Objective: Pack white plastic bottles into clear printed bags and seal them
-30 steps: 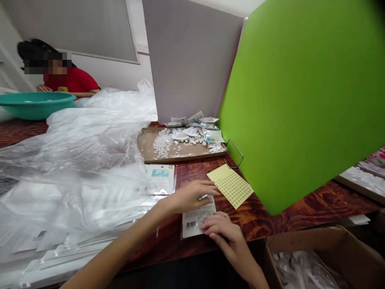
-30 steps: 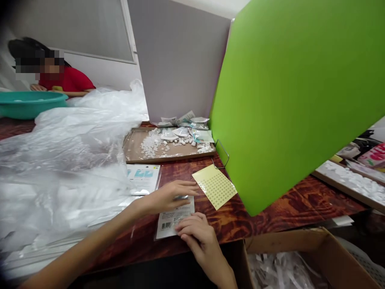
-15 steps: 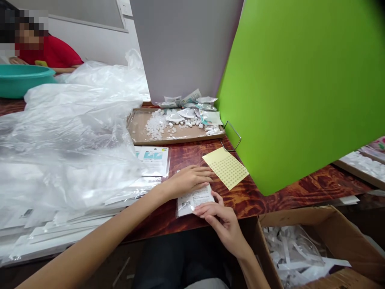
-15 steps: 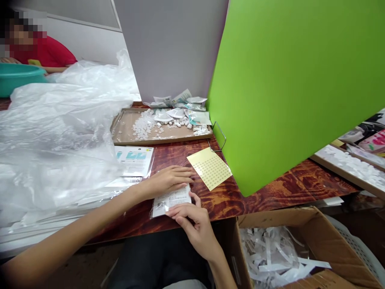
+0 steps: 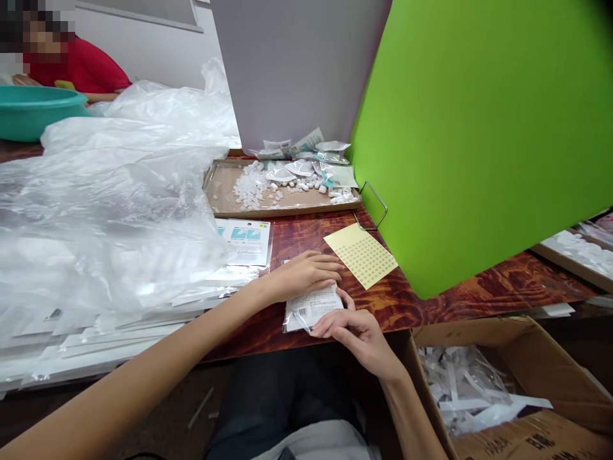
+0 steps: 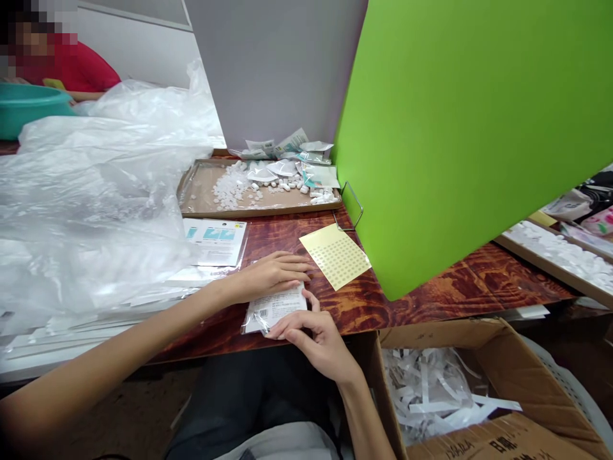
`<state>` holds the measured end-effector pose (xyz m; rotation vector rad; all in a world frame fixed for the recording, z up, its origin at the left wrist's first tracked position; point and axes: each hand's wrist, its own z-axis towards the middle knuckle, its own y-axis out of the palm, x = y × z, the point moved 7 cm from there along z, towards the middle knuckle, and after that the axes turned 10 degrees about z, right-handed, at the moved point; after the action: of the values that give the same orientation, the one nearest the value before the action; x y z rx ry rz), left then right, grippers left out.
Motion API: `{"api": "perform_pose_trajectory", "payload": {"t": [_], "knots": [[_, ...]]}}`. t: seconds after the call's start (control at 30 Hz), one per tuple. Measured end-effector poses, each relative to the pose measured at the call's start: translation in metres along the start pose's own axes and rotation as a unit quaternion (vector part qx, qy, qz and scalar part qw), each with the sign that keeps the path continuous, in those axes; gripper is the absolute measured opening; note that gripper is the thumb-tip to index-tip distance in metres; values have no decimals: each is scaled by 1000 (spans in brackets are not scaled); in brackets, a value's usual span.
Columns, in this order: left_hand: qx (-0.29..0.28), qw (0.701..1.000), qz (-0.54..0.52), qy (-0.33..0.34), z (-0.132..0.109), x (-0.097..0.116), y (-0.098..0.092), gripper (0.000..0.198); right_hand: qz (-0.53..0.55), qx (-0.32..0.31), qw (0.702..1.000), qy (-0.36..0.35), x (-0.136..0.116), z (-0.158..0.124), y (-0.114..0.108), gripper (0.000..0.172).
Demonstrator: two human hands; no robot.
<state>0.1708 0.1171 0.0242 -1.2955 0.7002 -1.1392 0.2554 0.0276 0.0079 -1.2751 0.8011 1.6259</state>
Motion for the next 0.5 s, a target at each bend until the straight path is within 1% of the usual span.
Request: {"api": "perform_pose_trajectory", "payload": {"t": [0.13, 0.23, 0.3, 0.33, 0.43, 0.47, 0.5], "knots": [[-4, 1000, 2, 6, 0, 3, 0, 37, 1, -11, 1000, 7, 0, 0, -1, 28], [0, 1000, -1, 12, -1, 4, 3, 37, 9, -32, 999, 6, -3, 0, 1, 34], [6, 1000, -3, 13, 1, 5, 3, 37, 29, -42, 999, 11, -3, -1, 2, 36], [9, 1000, -4, 12, 2, 6, 3, 37, 47, -38, 998, 10, -2, -1, 2, 35], [30, 1000, 3, -3, 2, 5, -7, 35, 95, 16, 995, -15, 0, -4, -4, 26], [47, 999, 7, -16, -2, 5, -13, 39, 108, 42, 993, -29, 2, -6, -7, 23], [79, 996, 4, -37, -9, 3, -23, 44, 121, 68, 989, -43, 3, -8, -10, 21]]}}
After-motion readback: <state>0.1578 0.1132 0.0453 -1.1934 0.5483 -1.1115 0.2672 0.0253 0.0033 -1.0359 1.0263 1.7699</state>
